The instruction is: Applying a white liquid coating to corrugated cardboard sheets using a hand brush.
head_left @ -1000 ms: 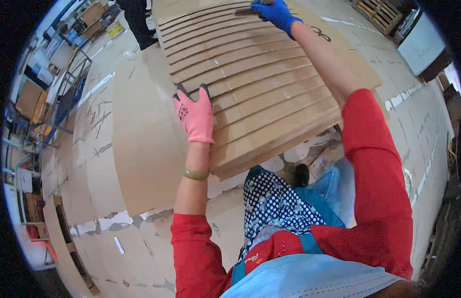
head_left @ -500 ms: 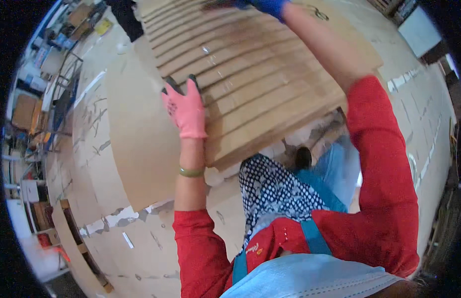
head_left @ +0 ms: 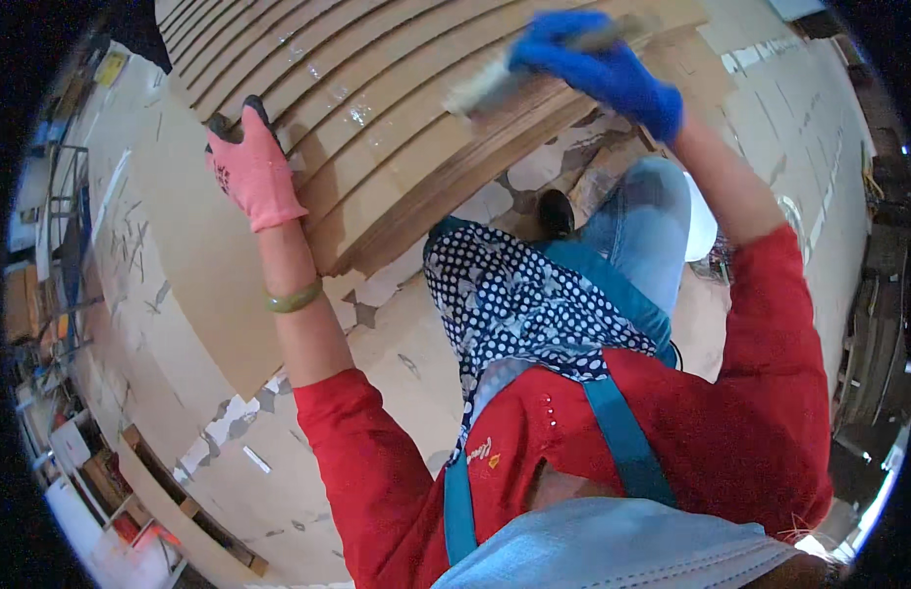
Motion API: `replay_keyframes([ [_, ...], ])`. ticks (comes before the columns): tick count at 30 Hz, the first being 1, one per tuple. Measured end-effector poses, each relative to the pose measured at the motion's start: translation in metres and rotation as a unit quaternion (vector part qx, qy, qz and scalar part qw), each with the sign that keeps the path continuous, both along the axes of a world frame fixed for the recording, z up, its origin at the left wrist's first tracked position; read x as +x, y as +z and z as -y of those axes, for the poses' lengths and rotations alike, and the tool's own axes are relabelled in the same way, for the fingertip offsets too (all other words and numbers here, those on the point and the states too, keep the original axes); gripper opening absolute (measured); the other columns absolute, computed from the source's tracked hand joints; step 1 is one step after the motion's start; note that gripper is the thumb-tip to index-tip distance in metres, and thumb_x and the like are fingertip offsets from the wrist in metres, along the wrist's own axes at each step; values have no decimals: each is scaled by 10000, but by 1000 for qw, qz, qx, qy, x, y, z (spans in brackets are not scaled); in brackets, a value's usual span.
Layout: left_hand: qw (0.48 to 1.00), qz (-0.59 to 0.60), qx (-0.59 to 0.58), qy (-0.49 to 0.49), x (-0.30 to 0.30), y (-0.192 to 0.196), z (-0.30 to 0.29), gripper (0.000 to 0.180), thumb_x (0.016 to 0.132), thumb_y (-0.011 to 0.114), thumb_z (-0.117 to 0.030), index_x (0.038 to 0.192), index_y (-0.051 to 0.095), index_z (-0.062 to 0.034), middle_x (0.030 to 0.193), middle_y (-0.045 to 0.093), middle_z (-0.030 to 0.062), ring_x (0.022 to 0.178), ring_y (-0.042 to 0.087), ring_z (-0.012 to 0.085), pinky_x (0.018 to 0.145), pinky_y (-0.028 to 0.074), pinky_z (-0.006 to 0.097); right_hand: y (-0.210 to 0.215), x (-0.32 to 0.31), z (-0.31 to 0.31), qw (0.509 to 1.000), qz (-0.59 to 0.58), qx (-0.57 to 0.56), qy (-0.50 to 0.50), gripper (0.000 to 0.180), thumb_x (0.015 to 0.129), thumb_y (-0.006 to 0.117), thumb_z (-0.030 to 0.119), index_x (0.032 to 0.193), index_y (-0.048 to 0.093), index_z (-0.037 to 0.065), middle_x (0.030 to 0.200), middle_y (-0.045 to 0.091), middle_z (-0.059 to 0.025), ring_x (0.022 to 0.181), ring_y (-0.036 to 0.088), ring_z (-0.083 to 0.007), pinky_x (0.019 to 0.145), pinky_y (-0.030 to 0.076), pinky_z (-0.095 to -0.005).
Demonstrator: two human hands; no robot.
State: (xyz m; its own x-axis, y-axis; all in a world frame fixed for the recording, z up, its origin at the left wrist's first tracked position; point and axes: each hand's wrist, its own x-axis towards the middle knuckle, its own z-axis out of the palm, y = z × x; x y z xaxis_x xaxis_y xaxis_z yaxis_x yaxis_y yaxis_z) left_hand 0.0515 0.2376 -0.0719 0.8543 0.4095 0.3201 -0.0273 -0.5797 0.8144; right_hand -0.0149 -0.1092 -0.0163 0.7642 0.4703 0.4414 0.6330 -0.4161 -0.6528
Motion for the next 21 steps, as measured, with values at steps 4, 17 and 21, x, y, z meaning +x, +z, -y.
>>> replay_keyframes([
  [4,1000,-3,8,-5,3,4,14,581,805,595,-415,1180,540,26,1131,553,240,1064,506,374,923,391,419,16,-63,20,992,-97,65,-57,160,886,573,145,888,682,29,797,628,-57,720,592,-121,656,483,-254],
  [17,1000,-5,7,-8,8,-3,0,572,806,597,-412,1157,553,38,1084,579,220,1032,527,351,904,405,415,-64,-123,-54,982,110,19,-152,323,793,655,36,1112,617,67,1095,627,-132,1017,613,-280,848,496,-368],
  [21,1000,-27,8,5,4,4,6,569,804,600,-408,1146,556,44,1077,583,218,1028,532,349,901,408,416,-53,-138,-47,997,-32,40,-53,327,782,650,14,1104,618,63,1102,626,-129,1018,614,-283,842,497,-361],
])
